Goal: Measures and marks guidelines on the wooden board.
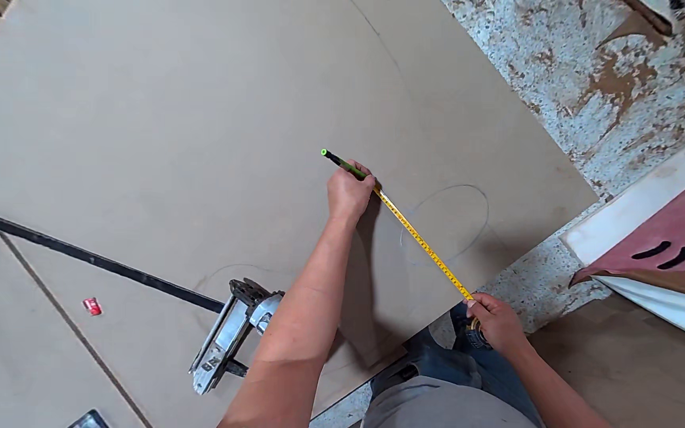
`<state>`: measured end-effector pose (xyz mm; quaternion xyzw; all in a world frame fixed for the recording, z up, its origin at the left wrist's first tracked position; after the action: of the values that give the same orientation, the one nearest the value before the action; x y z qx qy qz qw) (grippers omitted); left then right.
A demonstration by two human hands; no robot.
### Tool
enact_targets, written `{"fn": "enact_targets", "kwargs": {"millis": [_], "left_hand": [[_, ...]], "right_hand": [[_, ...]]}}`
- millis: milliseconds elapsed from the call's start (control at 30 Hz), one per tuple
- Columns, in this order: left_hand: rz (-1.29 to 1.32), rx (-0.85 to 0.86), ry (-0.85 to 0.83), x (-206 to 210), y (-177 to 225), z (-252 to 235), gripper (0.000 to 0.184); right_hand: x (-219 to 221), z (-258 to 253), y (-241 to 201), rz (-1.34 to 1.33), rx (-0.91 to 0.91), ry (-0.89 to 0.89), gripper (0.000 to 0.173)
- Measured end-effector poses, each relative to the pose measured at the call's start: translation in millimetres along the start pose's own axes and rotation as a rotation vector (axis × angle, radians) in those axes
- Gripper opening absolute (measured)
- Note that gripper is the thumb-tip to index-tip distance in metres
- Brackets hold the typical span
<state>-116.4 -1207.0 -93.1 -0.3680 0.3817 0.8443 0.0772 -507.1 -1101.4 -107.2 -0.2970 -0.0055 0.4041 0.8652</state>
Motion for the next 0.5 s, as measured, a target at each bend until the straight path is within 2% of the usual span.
{"fn": "enact_targets", "kwargs": {"millis": [200, 267, 367, 500], "left_hand": [[0.037, -0.035, 0.026, -10, -22, 11, 0.015], [0.162, 0.01, 0.052, -12, -34, 15, 0.014], [0.492, 0.142, 0.08, -11, -52, 16, 0.011], [0.599, 0.198, -0.007, -12, -56, 12, 0.014]], "right_hand": [[10, 0, 3, 0.021, -0.001, -0.029, 0.024], [12, 1, 5, 0.025, -0.004, -0.046, 0.024], [6, 7, 11, -0.011, -0.062, -0.061, 0.025], [-14, 34, 38, -0.134, -0.151, 0.042, 0.032]]}}
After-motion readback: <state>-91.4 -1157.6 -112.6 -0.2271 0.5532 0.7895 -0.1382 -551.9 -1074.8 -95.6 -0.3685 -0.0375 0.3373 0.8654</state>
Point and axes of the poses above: each hand's wrist, its own z-axis away from the middle knuckle, its own x-axis out of the palm, y = z × x, the point moved 2 cm from there along -z, towards the middle knuckle, and after that the axes turned 4 degrees about -y, right-handed, at the moved point
